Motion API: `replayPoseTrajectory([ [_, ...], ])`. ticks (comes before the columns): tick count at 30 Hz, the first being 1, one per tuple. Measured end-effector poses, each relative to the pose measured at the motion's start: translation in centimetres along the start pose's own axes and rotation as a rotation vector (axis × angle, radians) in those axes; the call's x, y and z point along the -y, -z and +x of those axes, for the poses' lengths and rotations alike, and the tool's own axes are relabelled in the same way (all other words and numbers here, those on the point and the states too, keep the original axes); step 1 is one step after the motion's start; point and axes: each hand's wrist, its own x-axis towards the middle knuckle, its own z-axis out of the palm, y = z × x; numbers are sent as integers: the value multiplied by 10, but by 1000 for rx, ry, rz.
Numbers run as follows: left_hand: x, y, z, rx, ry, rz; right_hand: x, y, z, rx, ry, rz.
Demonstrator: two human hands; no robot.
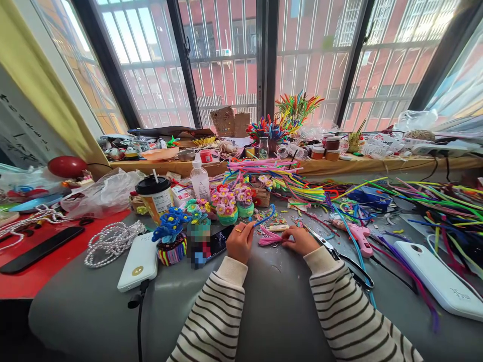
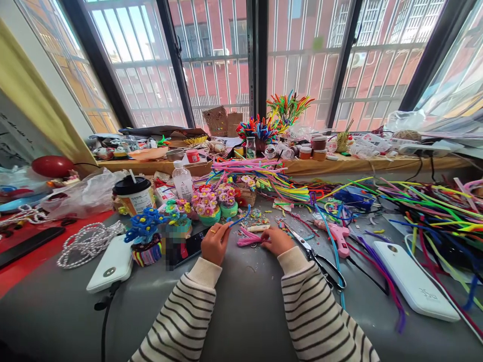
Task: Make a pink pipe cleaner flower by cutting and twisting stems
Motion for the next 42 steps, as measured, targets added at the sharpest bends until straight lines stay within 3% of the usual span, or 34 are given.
replayPoseTrajectory([
  [3,2,0,-4,-17,-75,-80,3,-2,0,-9,-18,-23],
  [7,7,-2,-6,-77,-75,-195,4,5,1,-80,-71,98],
  [12,5,-10,0,32,-27,-201,3,14,2,-200,-165,582],
  [16,-1,-20,10,191,-22,-251,8,15,4,-158,-275,983],
  [23,-14,-13,14,87,157,-396,19,8,4,-88,-252,1227],
  [26,-27,-7,11,225,182,-585,23,3,4,-20,-283,1277],
  [30,-41,0,7,344,312,-773,26,0,5,-57,-338,1339],
  [39,-43,5,5,622,422,-796,25,0,6,-114,-356,1419],
  [42,-44,10,4,669,430,-794,23,-1,7,-203,-356,1431],
])
